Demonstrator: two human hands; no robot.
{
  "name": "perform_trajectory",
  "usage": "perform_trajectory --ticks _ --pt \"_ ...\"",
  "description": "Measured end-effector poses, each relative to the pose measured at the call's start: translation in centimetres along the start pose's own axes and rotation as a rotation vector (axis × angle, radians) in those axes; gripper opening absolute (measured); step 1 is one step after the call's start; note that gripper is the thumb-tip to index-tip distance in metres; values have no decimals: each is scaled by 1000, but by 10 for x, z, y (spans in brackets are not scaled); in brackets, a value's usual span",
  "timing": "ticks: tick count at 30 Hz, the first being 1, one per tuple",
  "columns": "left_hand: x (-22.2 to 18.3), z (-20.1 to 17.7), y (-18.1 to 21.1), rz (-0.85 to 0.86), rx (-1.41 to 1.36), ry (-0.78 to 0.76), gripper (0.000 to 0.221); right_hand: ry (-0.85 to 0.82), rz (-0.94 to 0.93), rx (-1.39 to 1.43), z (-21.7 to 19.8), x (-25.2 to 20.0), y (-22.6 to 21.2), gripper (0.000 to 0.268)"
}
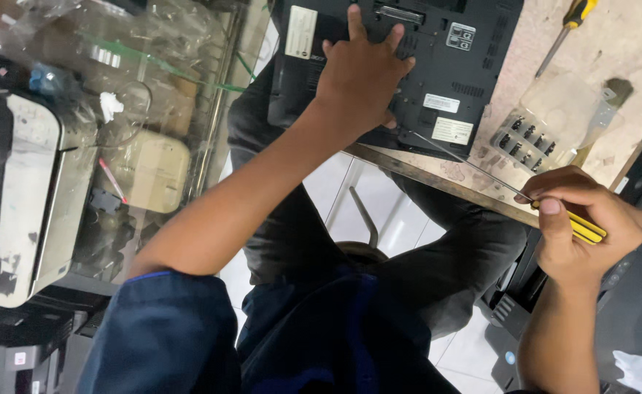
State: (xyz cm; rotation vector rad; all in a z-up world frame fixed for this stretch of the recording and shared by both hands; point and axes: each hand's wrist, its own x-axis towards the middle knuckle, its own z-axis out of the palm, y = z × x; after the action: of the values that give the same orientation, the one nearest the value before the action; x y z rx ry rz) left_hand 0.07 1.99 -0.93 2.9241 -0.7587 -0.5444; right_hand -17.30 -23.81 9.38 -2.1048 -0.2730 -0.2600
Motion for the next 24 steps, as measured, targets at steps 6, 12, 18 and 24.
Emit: perform_trajectory --ticks 6,12,18,24 --pt "-2 -7 -34 145 157 -109 124 15 -4 -5 7 -6 -7 31" --pt "2 16 -56 196 221 91 131 10 10 -54 10 -1 -10 28" --pt "-2 30 -81 301 -197 229 122 7 41 -81 14 2 -7 29" --pt "-12 24 -85 323 -301 270 138 55 70 -77 13 -3 -3 28"
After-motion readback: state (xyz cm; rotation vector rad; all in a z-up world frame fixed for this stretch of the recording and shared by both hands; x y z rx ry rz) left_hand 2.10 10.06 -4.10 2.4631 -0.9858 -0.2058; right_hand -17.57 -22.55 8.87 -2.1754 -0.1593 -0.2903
